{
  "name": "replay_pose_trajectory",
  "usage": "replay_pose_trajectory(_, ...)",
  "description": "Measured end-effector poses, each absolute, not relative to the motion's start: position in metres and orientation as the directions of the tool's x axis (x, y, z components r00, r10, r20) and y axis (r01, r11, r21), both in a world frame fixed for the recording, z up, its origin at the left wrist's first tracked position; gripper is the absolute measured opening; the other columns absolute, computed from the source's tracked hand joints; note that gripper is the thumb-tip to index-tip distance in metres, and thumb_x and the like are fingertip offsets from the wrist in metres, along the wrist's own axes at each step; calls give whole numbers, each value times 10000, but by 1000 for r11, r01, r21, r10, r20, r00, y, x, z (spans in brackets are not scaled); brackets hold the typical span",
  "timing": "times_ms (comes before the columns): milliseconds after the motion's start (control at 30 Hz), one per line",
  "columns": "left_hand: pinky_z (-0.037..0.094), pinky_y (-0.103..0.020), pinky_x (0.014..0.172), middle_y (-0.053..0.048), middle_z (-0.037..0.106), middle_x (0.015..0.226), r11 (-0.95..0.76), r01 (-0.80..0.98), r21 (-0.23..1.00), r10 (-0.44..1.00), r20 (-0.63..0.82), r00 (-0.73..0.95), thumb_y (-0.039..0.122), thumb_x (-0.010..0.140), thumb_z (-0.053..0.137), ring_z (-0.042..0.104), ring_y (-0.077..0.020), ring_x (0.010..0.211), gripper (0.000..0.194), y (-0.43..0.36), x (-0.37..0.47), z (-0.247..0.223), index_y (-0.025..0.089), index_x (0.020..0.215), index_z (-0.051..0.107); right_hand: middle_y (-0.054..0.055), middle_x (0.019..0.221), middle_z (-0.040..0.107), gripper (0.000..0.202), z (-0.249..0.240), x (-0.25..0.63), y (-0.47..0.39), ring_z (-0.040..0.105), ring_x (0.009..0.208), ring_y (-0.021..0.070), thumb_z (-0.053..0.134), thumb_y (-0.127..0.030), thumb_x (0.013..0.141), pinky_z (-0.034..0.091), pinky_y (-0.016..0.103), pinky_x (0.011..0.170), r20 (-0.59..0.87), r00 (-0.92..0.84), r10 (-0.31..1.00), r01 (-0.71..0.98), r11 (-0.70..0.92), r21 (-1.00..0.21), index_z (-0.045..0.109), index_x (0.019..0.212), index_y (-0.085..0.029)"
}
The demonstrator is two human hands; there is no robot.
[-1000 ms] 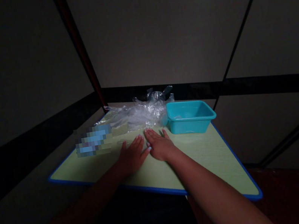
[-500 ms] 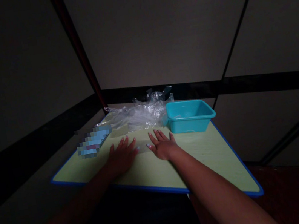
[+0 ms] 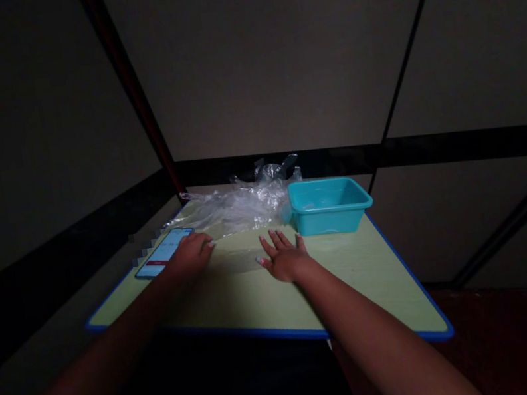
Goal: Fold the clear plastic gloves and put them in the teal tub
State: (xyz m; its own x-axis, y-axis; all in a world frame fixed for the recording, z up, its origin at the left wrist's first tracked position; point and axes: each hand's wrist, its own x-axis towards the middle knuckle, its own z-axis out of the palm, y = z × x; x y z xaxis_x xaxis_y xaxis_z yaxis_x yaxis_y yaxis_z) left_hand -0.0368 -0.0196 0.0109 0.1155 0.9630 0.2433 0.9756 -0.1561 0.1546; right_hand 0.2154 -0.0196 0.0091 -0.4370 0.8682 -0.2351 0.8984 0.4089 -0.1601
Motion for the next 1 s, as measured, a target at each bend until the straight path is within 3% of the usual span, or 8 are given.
replay_pose_trajectory(100,361,-374,915,-118,604,1009,-177,977,121,973,170,155,384,816,484,489,-274,1029,301,-8,-36,18,146,952,607,40,1530,-87,648,9,216,-20,-68,1403,229,161,-564,916,-16,611,1049,-235,-440,867,897,411,-162,-6,1471,-276)
replay_pose_trajectory(267,357,-344,864,-66,607,869,-175,962,211,984,3,178,354,721,574,511,-238,923,181,1,-35,23,176,757,562,35,1532,-76,647,11,215,-21,-67,1403,225,167,-563,915,-20,614,1048,-238,-440,866,896,409,-172,-1,1471,-279)
replay_pose_trajectory(467,379,-240,597,-6,590,740,-185,924,335,969,-93,228,313,710,541,540,-166,707,143,1,-40,29,180,760,528,37,1528,-91,645,12,215,-21,-76,1402,223,174,-555,917,-19,622,1042,-249,-438,864,898,406,-171,-6,1471,-277)
replay_pose_trajectory(600,365,-217,559,14,591,724,-208,897,391,956,-111,270,285,657,580,540,-145,670,218,1,-42,32,174,843,558,36,1526,-98,646,13,215,-21,-79,1401,222,173,-552,916,-24,624,1040,-257,-437,862,899,406,-167,-9,1470,-274)
replay_pose_trajectory(767,358,-215,547,15,607,646,-233,883,406,940,-139,312,230,618,546,534,-142,632,91,5,-46,34,178,673,596,43,1531,-82,646,11,215,-19,-77,1400,236,173,-556,916,-21,623,1041,-252,-442,861,896,411,-168,4,1472,-274)
replay_pose_trajectory(867,367,-218,572,7,617,670,-257,876,408,940,-105,325,229,638,501,541,-145,656,106,6,-48,34,178,669,590,36,1531,-80,643,9,216,-19,-68,1402,241,169,-561,915,-23,627,1040,-242,-441,864,897,412,-163,9,1472,-282)
replay_pose_trajectory(1000,366,-230,607,-5,612,722,-290,873,392,945,-28,326,242,686,460,539,-154,693,145,5,-50,34,176,736,580,61,1537,-2,639,9,215,-21,-16,1407,252,190,-563,915,-57,635,1030,-120,-461,879,885,445,-136,86,1474,-271)
